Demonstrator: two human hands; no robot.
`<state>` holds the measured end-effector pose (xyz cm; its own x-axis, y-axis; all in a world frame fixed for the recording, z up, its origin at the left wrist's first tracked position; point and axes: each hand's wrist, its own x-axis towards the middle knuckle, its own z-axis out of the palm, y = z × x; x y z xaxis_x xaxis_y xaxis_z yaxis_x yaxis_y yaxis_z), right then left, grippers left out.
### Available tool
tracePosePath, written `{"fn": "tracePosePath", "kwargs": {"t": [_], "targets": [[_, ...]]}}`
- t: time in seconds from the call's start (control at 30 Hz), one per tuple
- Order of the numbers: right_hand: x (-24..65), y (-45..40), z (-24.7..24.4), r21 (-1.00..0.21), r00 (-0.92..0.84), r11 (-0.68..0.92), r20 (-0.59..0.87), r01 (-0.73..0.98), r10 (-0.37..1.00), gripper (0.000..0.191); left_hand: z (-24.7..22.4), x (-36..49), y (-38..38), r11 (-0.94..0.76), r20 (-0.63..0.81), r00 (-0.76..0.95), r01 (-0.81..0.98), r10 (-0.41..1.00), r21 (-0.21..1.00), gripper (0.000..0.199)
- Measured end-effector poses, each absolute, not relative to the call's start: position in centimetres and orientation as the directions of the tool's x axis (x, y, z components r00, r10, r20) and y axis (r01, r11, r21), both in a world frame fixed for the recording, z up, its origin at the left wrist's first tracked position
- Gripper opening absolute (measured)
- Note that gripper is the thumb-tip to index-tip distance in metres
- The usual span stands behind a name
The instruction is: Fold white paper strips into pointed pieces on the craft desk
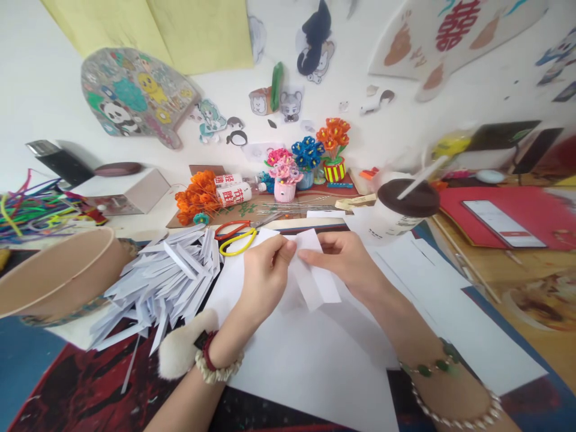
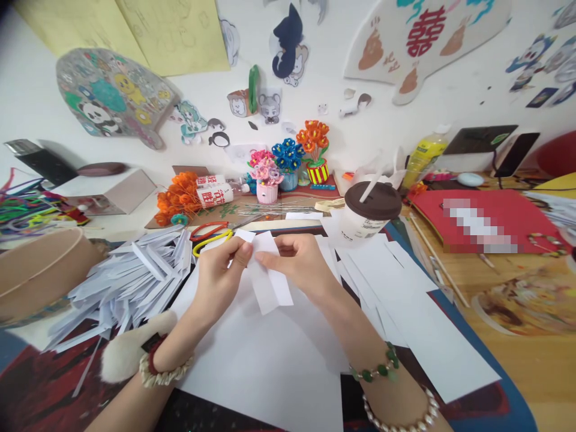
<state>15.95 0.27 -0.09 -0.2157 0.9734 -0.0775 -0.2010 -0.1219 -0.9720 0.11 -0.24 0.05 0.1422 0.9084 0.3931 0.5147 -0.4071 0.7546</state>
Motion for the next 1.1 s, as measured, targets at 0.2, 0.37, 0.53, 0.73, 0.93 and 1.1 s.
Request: {"fn": "tracePosePath", "kwargs": {"t": [0.2,0.37,0.53,0.73,0.93,1.1], "targets": [[16.2,0.3,-0.2,-0.975,-0.214,-0.124,-0.083,-0.185,0.973,0.027,0.4,-0.1,0.2,-0.368,0.343,0.141,0.464,0.929,0.806,0.032],[16.4,0.4,0.0,-0.981,-0.229,-0.13,-0.095,-0.147,0.969,0.025,0.5,-0.4,0.2,-0.356,0.311,0.173,0.428,0.934,0.831,0.022],[16.8,0.5,0.1,-0.994,-0.237,-0.09,-0.074,-0.057,0.969,0.019,0.6,-0.5,0.3,-0.285,0.222,0.212,0.346,0.952,0.894,0.021],[17.3,1.0,0.1,-0.999,-0.077,0.044,0.043,0.004,0.996,0.035,1.0,-0.5,0.4,-0.098,0.087,0.149,0.066,0.985,0.993,0.017],[16.6,1.1,-0.2,-0.99,-0.182,-0.09,-0.07,-0.107,0.981,0.038,0.5,0.1,0.2,0.06,-0.04,0.127,-0.153,0.991,0.986,0.02],[16.0,0.7,-0.4,-0.982,-0.154,-0.026,0.003,-0.189,0.988,0.029,0.2,0.5,0.1,0.041,-0.027,0.143,-0.092,0.989,0.995,0.02]]}}
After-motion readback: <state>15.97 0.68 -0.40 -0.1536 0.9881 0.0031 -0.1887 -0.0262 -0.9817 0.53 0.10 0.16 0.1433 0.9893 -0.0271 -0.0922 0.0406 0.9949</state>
